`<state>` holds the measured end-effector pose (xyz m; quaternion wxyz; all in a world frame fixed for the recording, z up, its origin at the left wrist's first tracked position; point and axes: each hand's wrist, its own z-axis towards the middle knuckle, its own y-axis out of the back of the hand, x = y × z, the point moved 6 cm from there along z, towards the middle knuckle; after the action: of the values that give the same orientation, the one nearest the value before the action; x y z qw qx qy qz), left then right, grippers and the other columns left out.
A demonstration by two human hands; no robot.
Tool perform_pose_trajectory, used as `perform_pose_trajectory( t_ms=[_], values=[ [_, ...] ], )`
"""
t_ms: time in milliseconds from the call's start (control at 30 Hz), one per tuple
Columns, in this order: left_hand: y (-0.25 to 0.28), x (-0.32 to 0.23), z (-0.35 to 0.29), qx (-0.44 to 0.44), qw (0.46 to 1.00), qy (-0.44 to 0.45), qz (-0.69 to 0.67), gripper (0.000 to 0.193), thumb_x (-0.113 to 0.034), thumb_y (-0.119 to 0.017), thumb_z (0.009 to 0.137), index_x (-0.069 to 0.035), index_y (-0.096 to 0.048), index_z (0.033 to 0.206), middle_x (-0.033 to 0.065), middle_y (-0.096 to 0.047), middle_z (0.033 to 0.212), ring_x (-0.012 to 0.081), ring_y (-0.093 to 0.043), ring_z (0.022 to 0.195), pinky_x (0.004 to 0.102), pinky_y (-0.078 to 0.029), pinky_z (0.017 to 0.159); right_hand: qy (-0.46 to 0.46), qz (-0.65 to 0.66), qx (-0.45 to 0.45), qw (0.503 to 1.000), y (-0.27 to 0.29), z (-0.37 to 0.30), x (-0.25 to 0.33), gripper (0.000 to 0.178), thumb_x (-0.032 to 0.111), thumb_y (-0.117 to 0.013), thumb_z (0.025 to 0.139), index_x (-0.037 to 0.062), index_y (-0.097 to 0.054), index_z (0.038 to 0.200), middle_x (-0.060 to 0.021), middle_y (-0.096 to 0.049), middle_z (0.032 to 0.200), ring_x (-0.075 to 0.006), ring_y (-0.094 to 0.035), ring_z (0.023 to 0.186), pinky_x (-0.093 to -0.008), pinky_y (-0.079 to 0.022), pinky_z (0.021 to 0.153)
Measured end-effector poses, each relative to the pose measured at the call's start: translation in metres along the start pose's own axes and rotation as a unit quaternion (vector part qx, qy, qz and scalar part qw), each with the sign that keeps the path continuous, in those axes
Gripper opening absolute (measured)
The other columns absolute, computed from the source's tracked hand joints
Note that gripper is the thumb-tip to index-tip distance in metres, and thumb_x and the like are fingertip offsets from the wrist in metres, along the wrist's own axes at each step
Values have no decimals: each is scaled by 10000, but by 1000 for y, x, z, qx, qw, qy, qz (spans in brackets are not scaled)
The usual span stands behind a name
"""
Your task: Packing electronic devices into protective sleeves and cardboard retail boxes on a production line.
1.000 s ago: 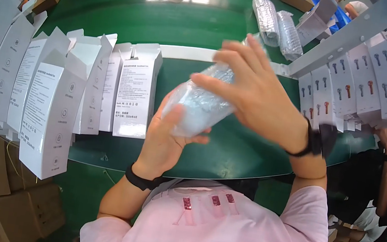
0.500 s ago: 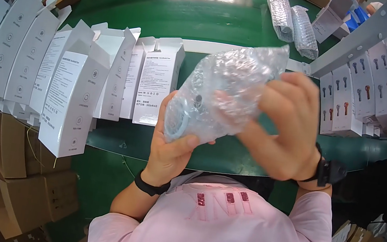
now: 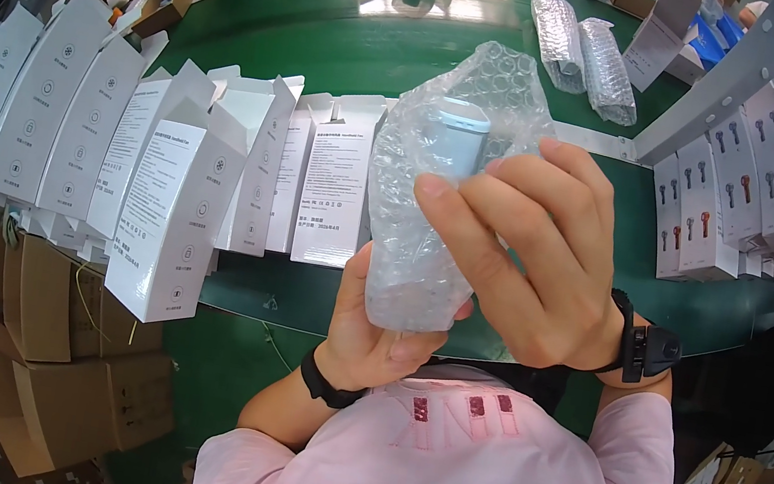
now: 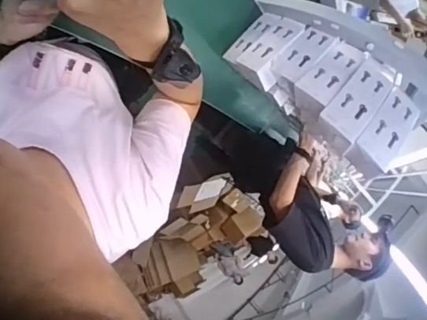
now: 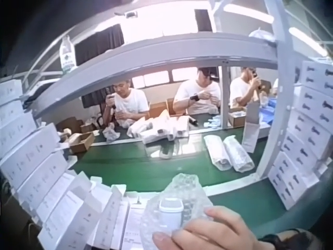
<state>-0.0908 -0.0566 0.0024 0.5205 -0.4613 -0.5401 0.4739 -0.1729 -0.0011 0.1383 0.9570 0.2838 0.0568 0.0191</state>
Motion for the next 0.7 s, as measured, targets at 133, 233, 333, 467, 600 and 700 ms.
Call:
perform_pose_trajectory(
  t_ms=[133,233,333,467,600,700],
  values=[
    [3,-2,-1,-14,1000,6,-2,687,-641,-474,932,-149,-443,1410,286,-596,1142,225,-588,573,245,-448,421,-10,7,-14,1000,-1,0,1,444,177,-654,608,12,-739,1012,-56,-623,886,-233,-586,829,-461,-495,844],
    [3,-2,1,28,999,6,15,692,-628,-481,935,-128,-436,1412,272,-593,1160,233,-612,642,258,-466,434,2,17,41,999,-1,-4,-3,549,225,-723,680,1,-668,1178,-120,-635,1040,-271,-600,950,-472,-481,882],
    [10,-11,-1,-18,999,-34,38,693,-600,-499,940,-95,-432,1409,240,-594,1186,245,-642,760,322,-537,568,-60,84,-63,993,-3,-3,-33,733,337,-768,776,11,-504,1378,-208,-562,1278,-359,-554,1155,-480,-439,975],
    [20,-25,-9,-200,932,-74,293,616,-500,-562,953,-79,-449,1389,99,-600,1240,216,-591,1101,384,-489,915,-345,264,185,882,-79,-29,-96,805,479,-684,860,-33,-419,1423,-262,-524,1372,-335,-513,1288,-404,-381,1068],
    [44,-13,-6,-248,924,22,291,503,-378,-606,967,-47,-477,1324,73,-598,1239,192,-578,1139,390,-495,937,-457,-56,205,864,-127,-53,-266,858,659,-569,857,-84,-530,1283,-301,-660,1105,-414,-649,1045,-441,-502,906],
    [54,-19,9,-239,837,15,492,536,-323,-628,962,-30,-449,1373,129,-589,1278,246,-624,1072,415,-518,887,-460,-111,287,833,-177,-85,-315,792,610,-632,811,-96,-583,1168,-321,-670,1010,-445,-664,962,-461,-527,853]
  ],
)
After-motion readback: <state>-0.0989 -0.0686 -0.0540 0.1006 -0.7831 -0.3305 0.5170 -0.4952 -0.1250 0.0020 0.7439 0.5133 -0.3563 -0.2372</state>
